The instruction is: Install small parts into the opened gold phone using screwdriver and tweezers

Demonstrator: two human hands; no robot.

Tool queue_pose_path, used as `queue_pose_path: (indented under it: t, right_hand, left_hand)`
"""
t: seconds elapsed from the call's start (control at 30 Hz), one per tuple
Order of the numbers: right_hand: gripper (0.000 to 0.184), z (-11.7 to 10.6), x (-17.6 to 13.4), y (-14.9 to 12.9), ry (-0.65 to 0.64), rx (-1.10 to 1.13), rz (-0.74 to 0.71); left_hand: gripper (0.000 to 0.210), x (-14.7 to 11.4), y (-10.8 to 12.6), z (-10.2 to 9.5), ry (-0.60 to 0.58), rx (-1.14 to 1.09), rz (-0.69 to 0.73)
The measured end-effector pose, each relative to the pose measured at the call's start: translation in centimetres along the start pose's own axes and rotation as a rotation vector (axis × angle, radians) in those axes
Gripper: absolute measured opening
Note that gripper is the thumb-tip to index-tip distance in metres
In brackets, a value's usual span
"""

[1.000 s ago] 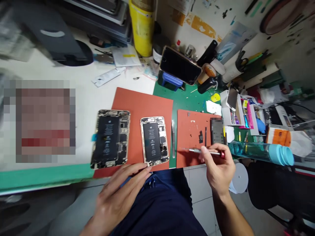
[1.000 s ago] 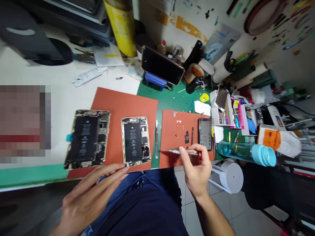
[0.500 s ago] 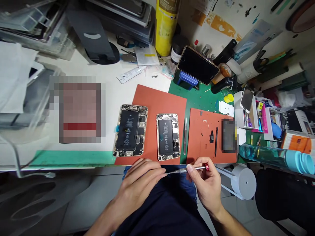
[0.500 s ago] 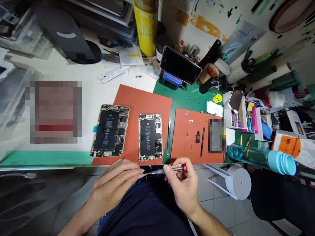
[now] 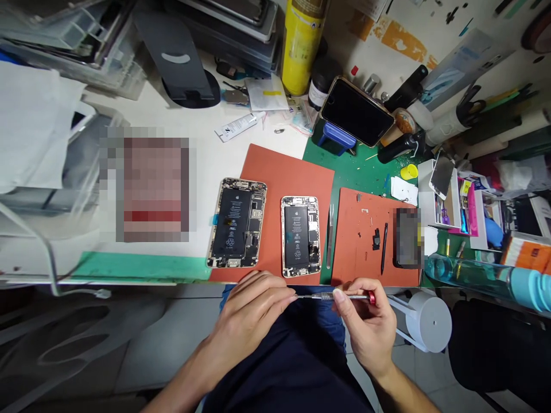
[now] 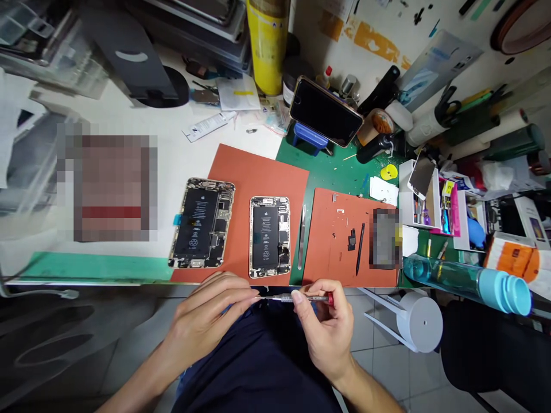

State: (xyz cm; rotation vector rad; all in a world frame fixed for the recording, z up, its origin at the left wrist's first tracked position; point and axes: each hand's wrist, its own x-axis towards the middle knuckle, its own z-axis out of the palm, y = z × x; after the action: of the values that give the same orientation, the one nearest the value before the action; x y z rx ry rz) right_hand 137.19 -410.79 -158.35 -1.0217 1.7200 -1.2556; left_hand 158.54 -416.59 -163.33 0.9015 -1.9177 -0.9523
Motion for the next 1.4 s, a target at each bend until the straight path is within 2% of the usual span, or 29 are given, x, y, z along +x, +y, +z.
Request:
queue_pose_path:
  t: [0.3,0.6,0.8,0.93,1.03,1.13,1.3,1.4]
  right_hand:
    - [0.016,-0.2,-0.2,0.3,-0.027,-0.087,-0.081]
    - [0.021,-1.4,-0.4,0.7,-0.184,-0.098,-0.111]
    - [0.025,-1.5,-0.1,0.3,-0.172,-0.106,-0.129]
    - [0.038,-1.3,0.2,-0.6,-0.103,-0.185,-0.292]
    - [0.049,-0.8,0.4,-1.3,-0.109,-0.334,-0.495]
    - [0.055,0.2,0.6,-1.8,-0.165,-0.442,-0.618]
    - [0.05,1.2,1.0,-2.4,-0.184,-0.523,-0.595]
    - [0.04,1.3,1.2,-2.6,-0.167,-0.569,-0.512]
  left_hand:
    - [0.018,0.0,-0.1,0.0,-0.023,0.006,-0.009]
    - [0.021,-0.1,-0.3,-0.2,-0.036,0.001,-0.004]
    - [0.022,-0.6,-0.2,-0.2,-0.044,0.054,0.009]
    - [0.036,-2.0,-0.8,0.2,0.065,0.182,0.076]
    - [0.039,-3.1,-1.8,0.8,0.014,0.28,0.223]
    - [0.039,-3.6,-2.5,1.3,-0.007,0.357,0.304]
    - [0.036,-3.6,-2.7,2.0,0.07,0.404,0.313]
    - [0.036,-3.6,-2.6,2.1,0.083,0.427,0.318]
